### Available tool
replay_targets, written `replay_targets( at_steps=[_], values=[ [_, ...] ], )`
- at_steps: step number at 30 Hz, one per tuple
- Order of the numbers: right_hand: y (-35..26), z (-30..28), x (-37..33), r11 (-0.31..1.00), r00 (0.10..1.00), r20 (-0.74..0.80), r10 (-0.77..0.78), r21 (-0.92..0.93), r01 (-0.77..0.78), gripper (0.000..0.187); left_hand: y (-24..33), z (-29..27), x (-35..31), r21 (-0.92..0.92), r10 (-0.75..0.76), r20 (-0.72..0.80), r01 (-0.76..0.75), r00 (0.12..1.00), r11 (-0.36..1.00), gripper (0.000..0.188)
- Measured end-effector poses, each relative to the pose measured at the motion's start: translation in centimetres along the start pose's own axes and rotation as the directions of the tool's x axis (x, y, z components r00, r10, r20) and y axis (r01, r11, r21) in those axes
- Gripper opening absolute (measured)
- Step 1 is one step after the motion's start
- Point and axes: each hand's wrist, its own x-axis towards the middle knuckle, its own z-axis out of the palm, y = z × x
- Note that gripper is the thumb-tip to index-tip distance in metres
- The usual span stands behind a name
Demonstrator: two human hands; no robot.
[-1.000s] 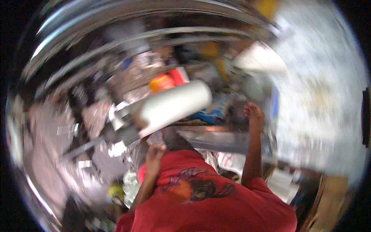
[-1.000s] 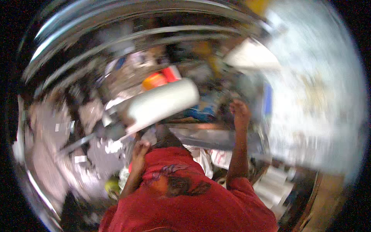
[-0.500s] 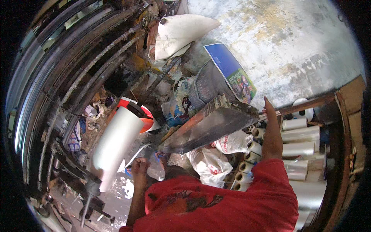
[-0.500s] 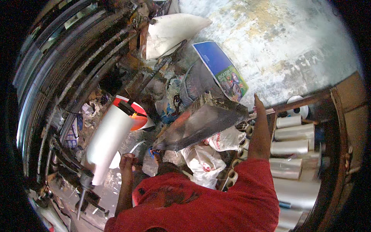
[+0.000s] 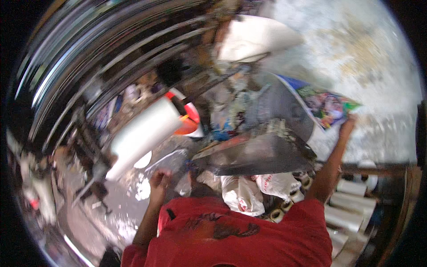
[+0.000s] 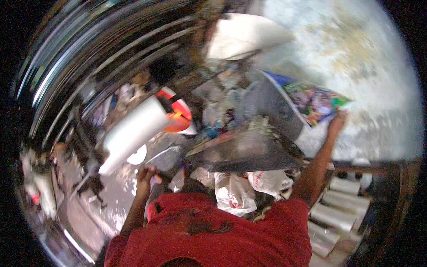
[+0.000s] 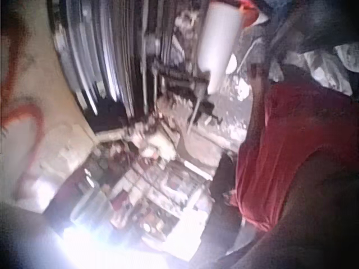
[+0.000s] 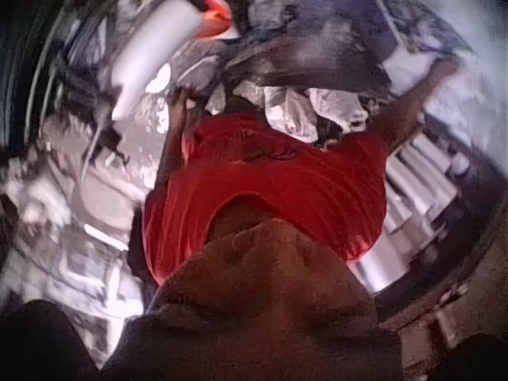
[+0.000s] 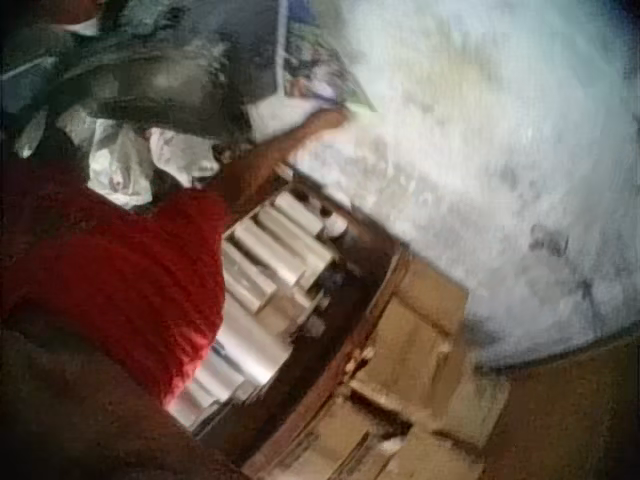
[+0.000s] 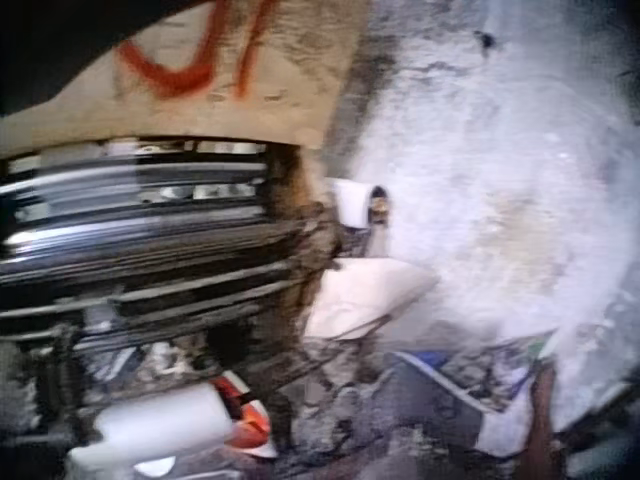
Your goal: The person organizes printed poster sheets by hand on a table, sorts through paper documents in a storage shelf, and then feeds a poster into a laminating or coating machine.
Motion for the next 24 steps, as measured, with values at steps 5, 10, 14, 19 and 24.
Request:
replay_targets(
  at_steps=[5,10,14,19,24],
  values=[
    [-17.0,-29.3,9.5,0.566,0.964,0.190,0.186,0.781,-0.264,0.044,5.7,-1.3,1.8,-0.168,0.225,-0.083,-0.236,0.971,0.957,0.023],
    [-14.8,-41.0,7.2,-0.045,0.954,0.257,-0.151,0.963,-0.267,0.055,10.3,-1.7,4.2,-0.075,0.524,-0.054,-0.526,0.850,0.847,0.090],
    [-19.6,-39.7,6.7,-0.526,0.689,0.101,-0.718,0.571,-0.631,0.056,8.6,-4.2,2.4,-0.170,0.569,-0.166,-0.592,0.805,0.788,0.117],
    [-30.5,-29.6,0.5,-0.203,0.514,0.545,-0.663,0.530,-0.824,0.064,3.1,-10.3,-4.8,-0.362,0.196,-0.099,-0.219,0.976,0.906,0.076],
    [-48.7,-21.9,-7.4,0.301,0.591,0.469,-0.656,0.881,-0.364,0.049,-5.4,-12.4,-8.0,-0.326,0.098,-0.584,-0.344,0.806,0.881,0.056]
  ],
)
